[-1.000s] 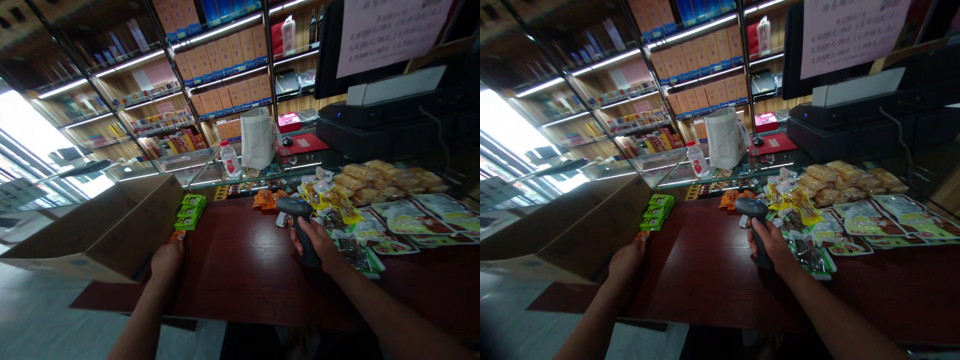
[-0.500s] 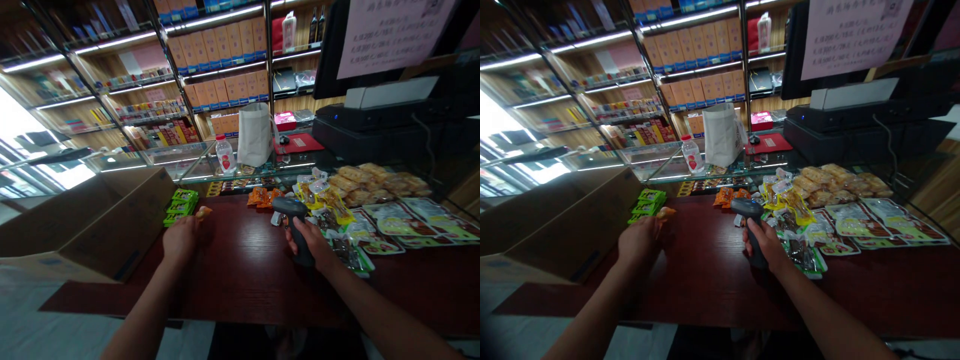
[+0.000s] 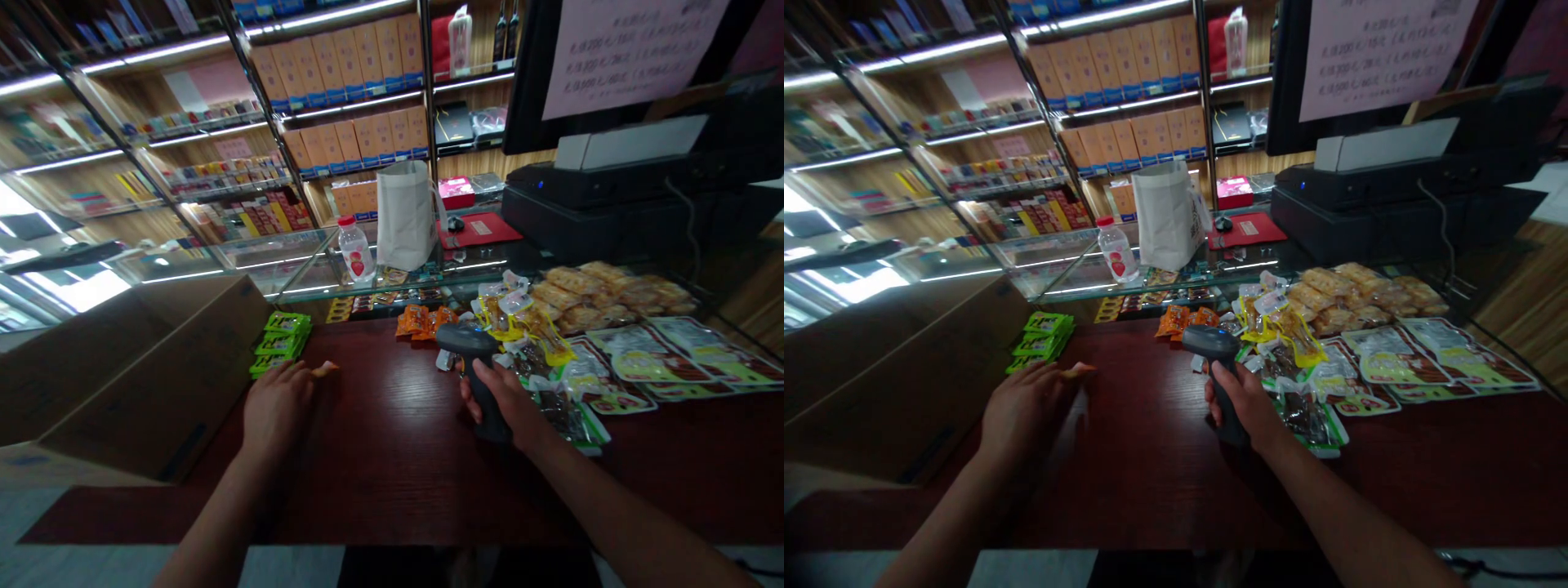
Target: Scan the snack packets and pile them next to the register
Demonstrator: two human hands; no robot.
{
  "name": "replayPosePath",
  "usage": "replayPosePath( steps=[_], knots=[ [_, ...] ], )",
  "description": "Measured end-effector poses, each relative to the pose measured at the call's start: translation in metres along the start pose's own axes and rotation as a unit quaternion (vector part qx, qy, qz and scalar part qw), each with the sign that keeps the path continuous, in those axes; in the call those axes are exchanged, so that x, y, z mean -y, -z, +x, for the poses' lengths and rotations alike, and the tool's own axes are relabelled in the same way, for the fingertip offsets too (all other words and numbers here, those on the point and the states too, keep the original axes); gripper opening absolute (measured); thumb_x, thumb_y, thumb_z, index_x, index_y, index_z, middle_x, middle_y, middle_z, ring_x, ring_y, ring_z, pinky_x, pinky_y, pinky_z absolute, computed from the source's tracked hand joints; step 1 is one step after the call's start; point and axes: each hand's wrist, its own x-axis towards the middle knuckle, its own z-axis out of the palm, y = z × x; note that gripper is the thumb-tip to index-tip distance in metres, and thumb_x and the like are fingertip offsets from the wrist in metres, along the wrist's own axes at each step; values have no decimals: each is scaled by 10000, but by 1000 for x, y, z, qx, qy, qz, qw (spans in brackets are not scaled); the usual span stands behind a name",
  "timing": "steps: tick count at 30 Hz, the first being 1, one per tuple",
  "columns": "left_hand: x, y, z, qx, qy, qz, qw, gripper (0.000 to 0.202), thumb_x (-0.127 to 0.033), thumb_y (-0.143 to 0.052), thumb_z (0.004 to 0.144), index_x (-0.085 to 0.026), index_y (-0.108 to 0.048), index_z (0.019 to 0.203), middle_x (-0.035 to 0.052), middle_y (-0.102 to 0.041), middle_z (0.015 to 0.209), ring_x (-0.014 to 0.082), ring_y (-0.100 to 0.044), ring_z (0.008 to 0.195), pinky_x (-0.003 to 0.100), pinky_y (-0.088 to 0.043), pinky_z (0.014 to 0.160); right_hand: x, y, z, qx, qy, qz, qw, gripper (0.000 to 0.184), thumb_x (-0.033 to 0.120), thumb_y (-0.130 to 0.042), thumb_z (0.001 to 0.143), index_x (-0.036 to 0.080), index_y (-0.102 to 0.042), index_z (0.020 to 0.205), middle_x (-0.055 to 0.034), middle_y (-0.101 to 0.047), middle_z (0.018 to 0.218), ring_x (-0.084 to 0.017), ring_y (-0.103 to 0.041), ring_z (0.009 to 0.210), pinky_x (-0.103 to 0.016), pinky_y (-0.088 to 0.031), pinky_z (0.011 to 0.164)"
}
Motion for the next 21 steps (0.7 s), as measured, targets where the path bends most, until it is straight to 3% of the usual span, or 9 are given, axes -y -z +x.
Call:
replayPosePath(
  steps=[4,8,13,17,21],
  knots=[
    [-43,7,-1,-61,-115,-149,980,369,-329,-448,912,-199,-740,1097,106,-720,1142,284,-597,1094,403,-432,992,0,0,0,3,-9,-10,1000,459,621,-653,811,187,-583,943,27,-626,661,-83,-488,405,-202,-396,382],
    [-95,-3,-3,0,-158,-403,901,295,-313,-516,887,-224,-782,979,89,-748,972,250,-656,908,349,-501,838,-2,1,0,3,-21,-27,999,487,636,-665,790,187,-594,965,14,-652,696,-87,-500,410,-211,-398,386],
    [-131,-38,-7,107,-92,-598,789,219,-322,-614,815,-204,-799,819,81,-733,798,234,-664,772,325,-524,740,-6,4,0,-9,-28,-76,997,457,578,-758,735,184,-628,928,-12,-688,746,-103,-528,454,-235,-418,429],
    [-131,-60,-12,160,-9,-665,729,151,-282,-687,745,-194,-797,799,68,-725,789,218,-663,728,300,-530,668,-10,2,-2,-4,-45,-110,993,479,511,-826,677,193,-648,989,-16,-700,735,-124,-546,463,-246,-425,428],
    [-126,-72,-15,186,58,-722,664,143,-282,-748,719,-184,-786,816,57,-742,837,200,-669,779,269,-522,709,-13,-5,-7,4,-67,-148,987,395,415,-852,659,202,-630,906,41,-611,555,-112,-508,402,-229,-399,406]
  ],
)
